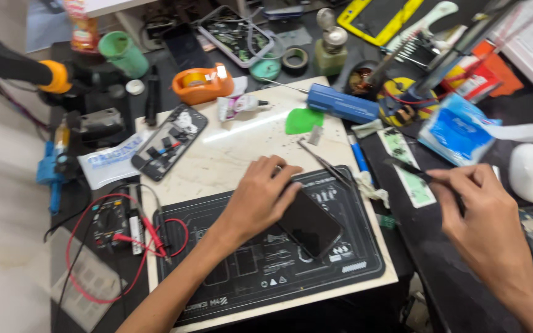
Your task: The person disassembles a mobile phone by removing the internal components and then uses a prying tool to separate the screen from the device's body.
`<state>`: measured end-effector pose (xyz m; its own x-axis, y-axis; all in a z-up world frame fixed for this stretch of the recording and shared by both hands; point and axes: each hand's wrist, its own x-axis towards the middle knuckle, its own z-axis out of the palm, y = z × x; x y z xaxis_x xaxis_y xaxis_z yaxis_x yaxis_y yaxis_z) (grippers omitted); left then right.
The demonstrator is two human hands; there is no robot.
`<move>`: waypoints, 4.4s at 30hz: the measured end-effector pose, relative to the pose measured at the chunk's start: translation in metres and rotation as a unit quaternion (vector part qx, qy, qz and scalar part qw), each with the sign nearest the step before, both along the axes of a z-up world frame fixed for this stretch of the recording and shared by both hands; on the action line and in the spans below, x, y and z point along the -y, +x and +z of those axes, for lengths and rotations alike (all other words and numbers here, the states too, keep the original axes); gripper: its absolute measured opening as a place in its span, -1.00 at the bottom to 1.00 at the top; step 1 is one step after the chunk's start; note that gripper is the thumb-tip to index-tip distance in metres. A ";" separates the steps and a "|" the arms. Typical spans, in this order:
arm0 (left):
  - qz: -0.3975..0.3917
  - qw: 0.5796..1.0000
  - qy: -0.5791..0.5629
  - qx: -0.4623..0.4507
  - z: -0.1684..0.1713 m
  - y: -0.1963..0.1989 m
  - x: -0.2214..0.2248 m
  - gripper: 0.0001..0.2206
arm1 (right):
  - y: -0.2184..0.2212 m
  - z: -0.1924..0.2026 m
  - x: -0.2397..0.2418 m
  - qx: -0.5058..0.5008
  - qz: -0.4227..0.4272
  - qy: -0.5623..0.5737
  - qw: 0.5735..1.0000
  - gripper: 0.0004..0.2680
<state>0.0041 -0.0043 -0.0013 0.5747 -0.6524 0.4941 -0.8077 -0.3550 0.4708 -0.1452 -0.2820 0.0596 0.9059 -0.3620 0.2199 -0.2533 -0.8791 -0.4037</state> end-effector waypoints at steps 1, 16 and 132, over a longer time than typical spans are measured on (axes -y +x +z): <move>0.031 0.999 0.009 0.001 0.000 0.002 -0.009 -0.78 | 0.004 -0.005 -0.006 0.022 0.025 0.056 0.998 -0.87; 0.161 0.984 -0.011 -0.074 -0.023 -0.004 -0.024 -0.73 | 0.072 -0.079 -0.054 -0.025 0.150 0.495 0.855 -0.74; 0.028 0.734 -0.466 -0.493 -0.006 -0.014 0.011 -0.58 | 0.013 -0.063 -0.087 0.127 0.376 0.135 0.908 -0.62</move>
<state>-0.0101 -0.0151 -0.0073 0.9659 -0.2561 0.0373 0.0917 0.4733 0.8761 -0.1323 -0.1952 -0.0037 0.8516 0.2669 0.4512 0.5093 -0.6252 -0.5913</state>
